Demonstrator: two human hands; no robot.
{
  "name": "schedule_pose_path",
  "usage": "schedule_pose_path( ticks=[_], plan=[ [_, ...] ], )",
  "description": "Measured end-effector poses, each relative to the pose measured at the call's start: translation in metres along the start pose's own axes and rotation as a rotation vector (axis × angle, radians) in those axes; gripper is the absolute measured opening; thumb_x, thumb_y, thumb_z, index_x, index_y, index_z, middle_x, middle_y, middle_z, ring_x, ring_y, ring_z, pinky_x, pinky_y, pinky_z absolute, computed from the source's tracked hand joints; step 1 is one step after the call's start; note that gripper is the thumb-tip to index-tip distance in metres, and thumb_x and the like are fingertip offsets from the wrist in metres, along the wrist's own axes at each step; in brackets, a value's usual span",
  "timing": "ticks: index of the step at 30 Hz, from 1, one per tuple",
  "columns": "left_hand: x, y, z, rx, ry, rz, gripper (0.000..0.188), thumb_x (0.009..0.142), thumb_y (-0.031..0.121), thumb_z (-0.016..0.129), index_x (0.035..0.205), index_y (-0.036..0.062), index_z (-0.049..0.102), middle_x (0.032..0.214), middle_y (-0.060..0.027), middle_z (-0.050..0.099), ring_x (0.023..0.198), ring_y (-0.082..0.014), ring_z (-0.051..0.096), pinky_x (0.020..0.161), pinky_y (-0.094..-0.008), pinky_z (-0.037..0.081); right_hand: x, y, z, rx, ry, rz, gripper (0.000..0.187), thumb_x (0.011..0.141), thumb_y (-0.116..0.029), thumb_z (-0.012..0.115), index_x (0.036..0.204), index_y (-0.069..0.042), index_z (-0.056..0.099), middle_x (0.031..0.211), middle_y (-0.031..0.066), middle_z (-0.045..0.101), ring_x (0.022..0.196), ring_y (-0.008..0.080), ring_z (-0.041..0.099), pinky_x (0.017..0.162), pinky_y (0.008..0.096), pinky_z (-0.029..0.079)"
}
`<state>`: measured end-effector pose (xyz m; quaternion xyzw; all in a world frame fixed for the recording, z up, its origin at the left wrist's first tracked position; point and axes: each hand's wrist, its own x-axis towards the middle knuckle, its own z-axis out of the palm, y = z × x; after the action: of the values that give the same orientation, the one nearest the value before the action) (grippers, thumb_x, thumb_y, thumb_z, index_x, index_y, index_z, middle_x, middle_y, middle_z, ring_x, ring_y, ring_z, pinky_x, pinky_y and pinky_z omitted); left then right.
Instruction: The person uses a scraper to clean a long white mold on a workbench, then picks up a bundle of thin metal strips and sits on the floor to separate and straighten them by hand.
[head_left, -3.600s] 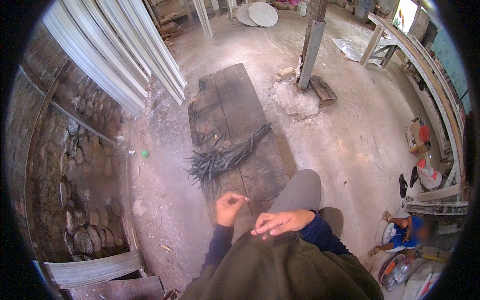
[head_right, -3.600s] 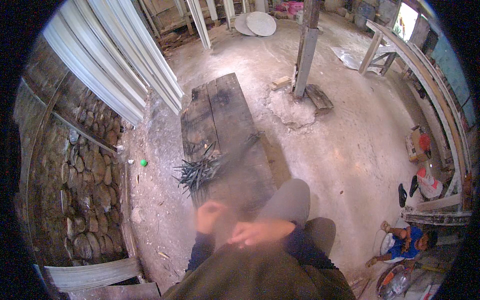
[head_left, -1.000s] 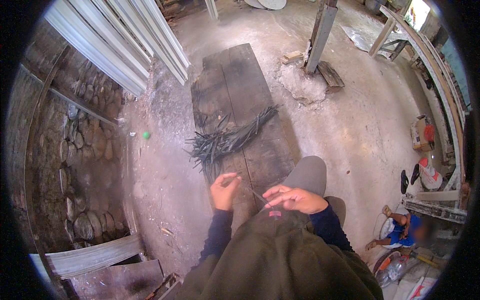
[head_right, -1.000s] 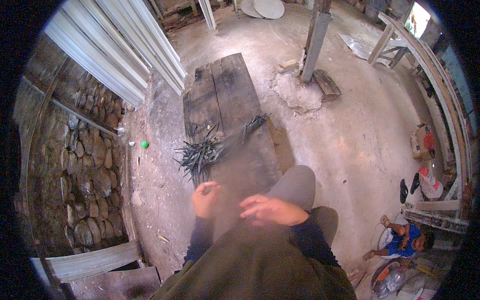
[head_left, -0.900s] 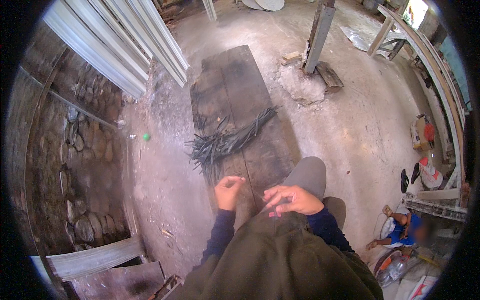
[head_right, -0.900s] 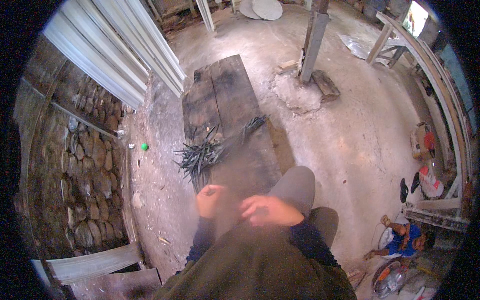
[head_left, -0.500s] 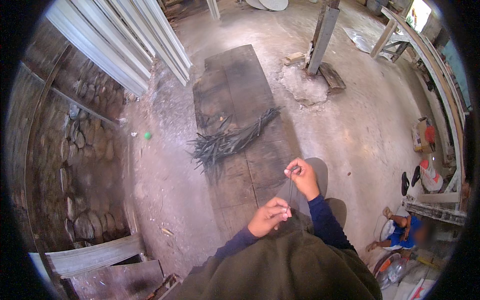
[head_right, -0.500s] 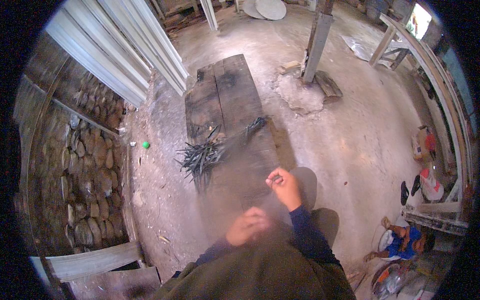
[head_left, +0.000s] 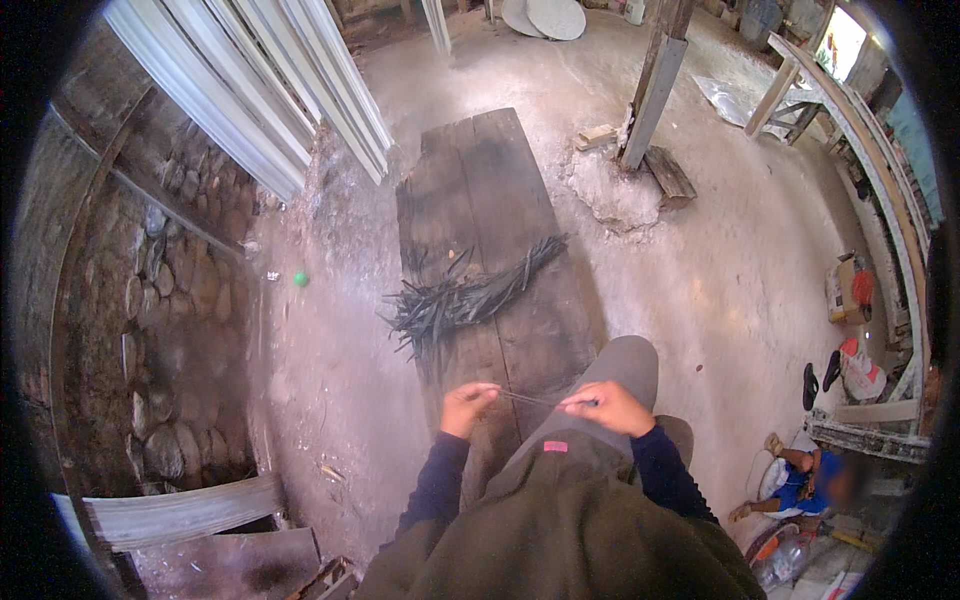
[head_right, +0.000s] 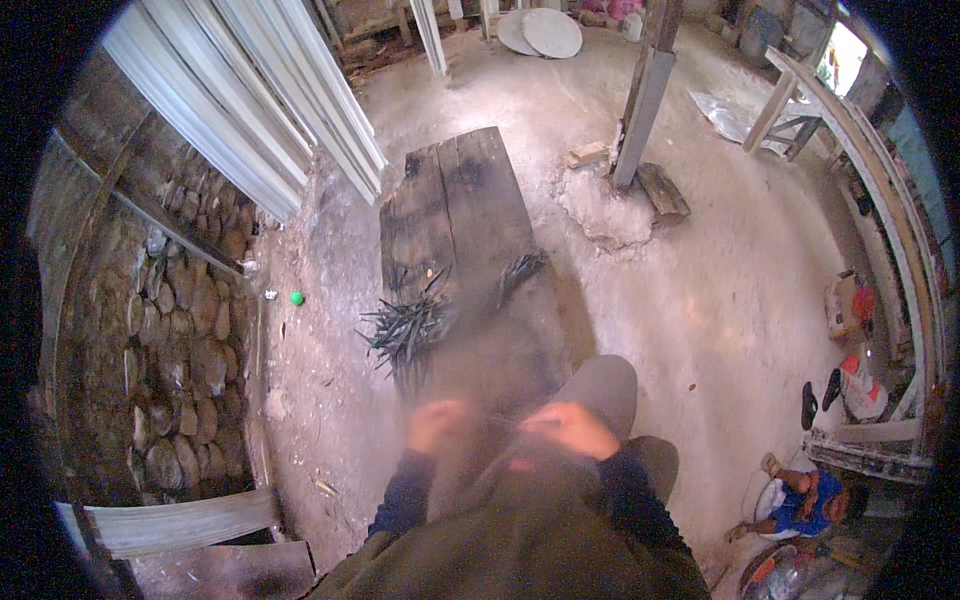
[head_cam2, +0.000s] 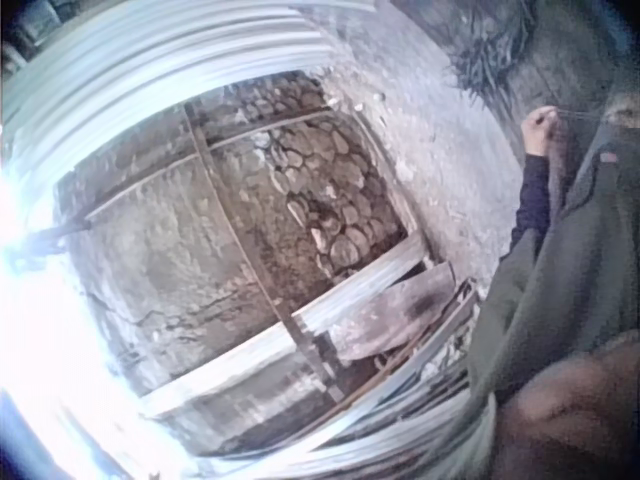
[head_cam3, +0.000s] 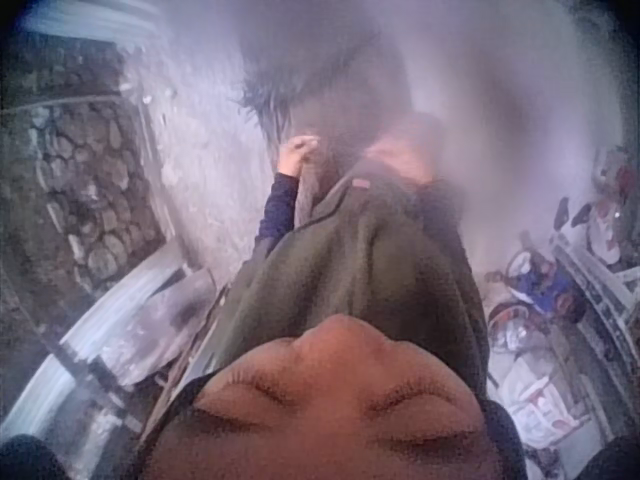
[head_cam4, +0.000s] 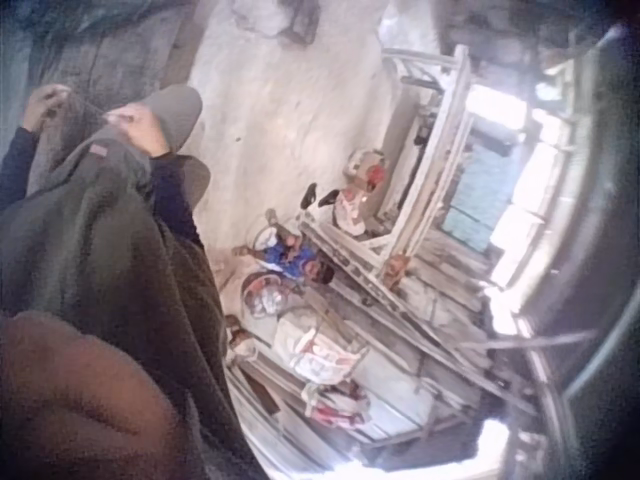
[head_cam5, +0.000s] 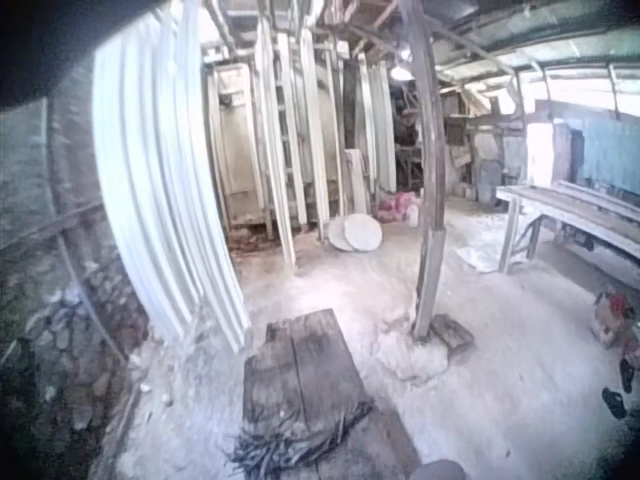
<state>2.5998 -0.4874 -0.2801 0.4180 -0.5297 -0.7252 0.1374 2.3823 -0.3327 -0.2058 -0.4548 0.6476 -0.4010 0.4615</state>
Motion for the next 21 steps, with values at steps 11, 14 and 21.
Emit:
schedule_pose_path(
  ticks=[11,14,21],
  plan=[
    [0.023,-0.006,0.000,0.414,0.339,0.322,0.009,0.071,0.011,0.059,0.073,0.0028,0.061,0.076,-0.0091,0.060,0.074,-0.0194,0.057,0.069,-0.0264,0.041,0.005,-0.008,0.054,-0.400,-0.007,-0.222,0.014,0.078,-0.017,0.051,0.078,-0.006,0.058,0.073,0.0088,0.056,0.072,0.0266,0.054,0.062,0.0346,0.040],
    [0.039,-0.034,-0.008,0.319,0.288,0.222,0.012,0.070,0.014,0.061,0.074,0.0033,0.061,0.076,-0.0089,0.061,0.076,-0.0199,0.057,0.070,-0.0270,0.041,0.026,0.007,0.033,-0.690,-0.052,-0.120,0.017,0.078,-0.022,0.050,0.080,-0.008,0.059,0.076,0.0077,0.058,0.079,0.0249,0.054,0.069,0.0368,0.038],
    [0.076,-0.033,-0.001,0.829,0.153,0.075,0.028,0.071,0.027,0.061,0.094,0.0127,0.061,0.088,-0.0102,0.058,0.084,-0.0264,0.055,0.073,-0.0327,0.042,0.077,0.093,0.014,-0.823,0.193,-0.044,0.024,0.076,-0.031,0.052,0.090,-0.014,0.061,0.087,0.0078,0.057,0.085,0.0255,0.053,0.075,0.0391,0.037]
  ],
)
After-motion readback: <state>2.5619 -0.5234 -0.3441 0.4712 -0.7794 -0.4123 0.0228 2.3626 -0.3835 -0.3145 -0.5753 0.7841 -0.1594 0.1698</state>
